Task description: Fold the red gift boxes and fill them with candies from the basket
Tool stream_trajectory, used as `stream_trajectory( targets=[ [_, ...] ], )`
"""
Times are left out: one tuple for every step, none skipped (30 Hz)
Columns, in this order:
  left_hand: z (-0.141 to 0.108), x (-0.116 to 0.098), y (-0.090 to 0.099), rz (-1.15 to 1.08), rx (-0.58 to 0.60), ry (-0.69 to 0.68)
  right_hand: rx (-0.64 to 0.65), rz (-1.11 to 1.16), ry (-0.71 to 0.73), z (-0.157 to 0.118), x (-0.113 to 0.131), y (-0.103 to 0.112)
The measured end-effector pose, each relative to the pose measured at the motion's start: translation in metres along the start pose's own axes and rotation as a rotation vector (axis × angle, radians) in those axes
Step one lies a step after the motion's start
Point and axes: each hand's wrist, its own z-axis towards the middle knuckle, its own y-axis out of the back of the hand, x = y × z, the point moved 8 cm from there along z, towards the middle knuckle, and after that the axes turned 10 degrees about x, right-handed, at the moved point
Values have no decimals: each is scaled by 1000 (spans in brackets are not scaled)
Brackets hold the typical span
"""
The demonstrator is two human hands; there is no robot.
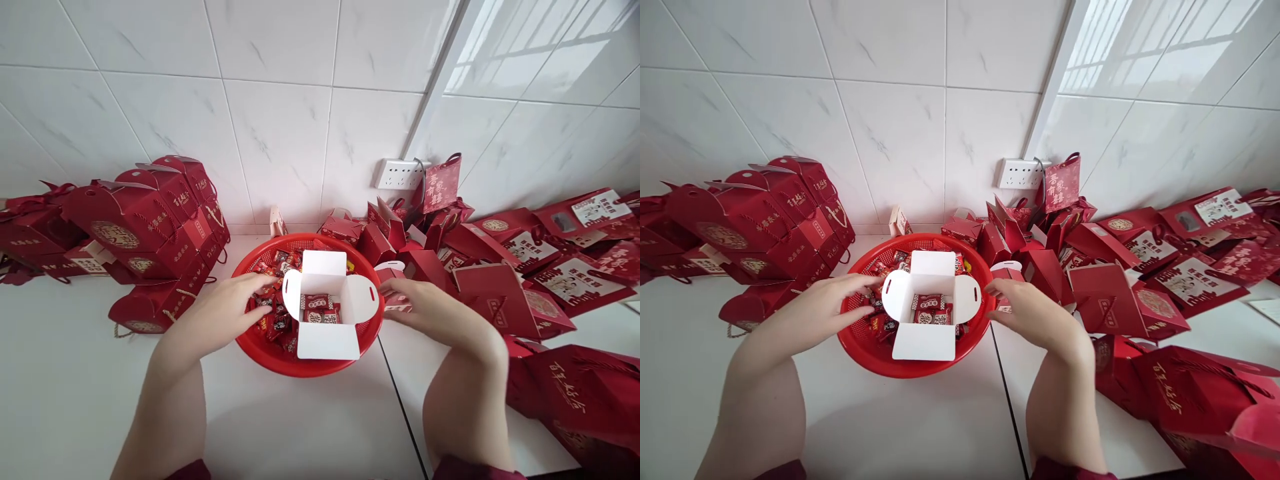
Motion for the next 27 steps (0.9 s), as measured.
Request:
stream_trajectory(
  targets=[
    [2, -4, -3, 38, 25, -25, 0, -7, 54, 2, 6, -2],
    [4, -10, -5, 60, 44, -60, -2, -6, 110, 3, 14, -4],
    [5, -16, -8, 68, 61, -95, 3, 3, 160, 4, 20, -6],
    [6, -21, -11, 68, 83, -121, 18, 18, 199, 5, 26, -9],
    [7, -25, -15, 67, 109, -137, 47, 32, 222, 6, 30, -13],
    [7, -28, -19, 66, 136, -144, 80, 40, 228, 7, 32, -17],
    [9, -30, -23, 63, 156, -143, 108, 41, 223, 7, 33, -20],
    [10, -30, -25, 53, 161, -135, 120, 39, 209, 8, 32, -23],
    [12, -29, -27, 38, 157, -125, 110, 36, 192, 10, 31, -23],
    [14, -28, -28, 20, 145, -118, 81, 28, 182, 11, 29, -22],
    [16, -28, -28, 3, 127, -116, 42, 16, 186, 11, 28, -20],
    [18, -28, -28, -10, 105, -119, 1, -3, 207, 12, 29, -17],
    [20, -28, -28, -15, 82, -127, -35, -29, 241, 12, 32, -15],
    [21, -29, -28, -15, 64, -139, -57, -62, 282, 11, 35, -14],
    [23, -31, -27, -11, 50, -150, -64, -92, 325, 11, 40, -14],
    [24, -32, -27, -11, 42, -158, -58, -112, 366, 11, 44, -15],
    [25, -32, -26, -16, 40, -158, -47, -118, 396, 11, 48, -16],
    [26, -32, -26, -27, 42, -152, -34, -108, 417, 12, 52, -17],
    [27, -32, -25, -43, 44, -141, -28, -85, 427, 13, 55, -16],
    [28, -31, -25, -60, 45, -130, -30, -54, 422, 14, 56, -15],
    [28, -31, -24, -76, 42, -119, -40, -22, 403, 16, 56, -13],
    [28, -31, -23, -89, 37, -109, -57, 5, 373, 19, 54, -12],
    [29, -30, -23, -101, 33, -96, -76, 24, 339, 21, 52, -11],
    [29, -29, -23, -112, 28, -80, -95, 34, 304, 23, 50, -11],
    [30, -28, -24, -123, 19, -63, -112, 29, 272, 25, 48, -11],
    [31, -27, -25, -129, 8, -52, -126, 9, 252, 27, 47, -13],
    [32, -27, -26, -129, -1, -48, -135, -25, 243, 28, 48, -15]
  ],
)
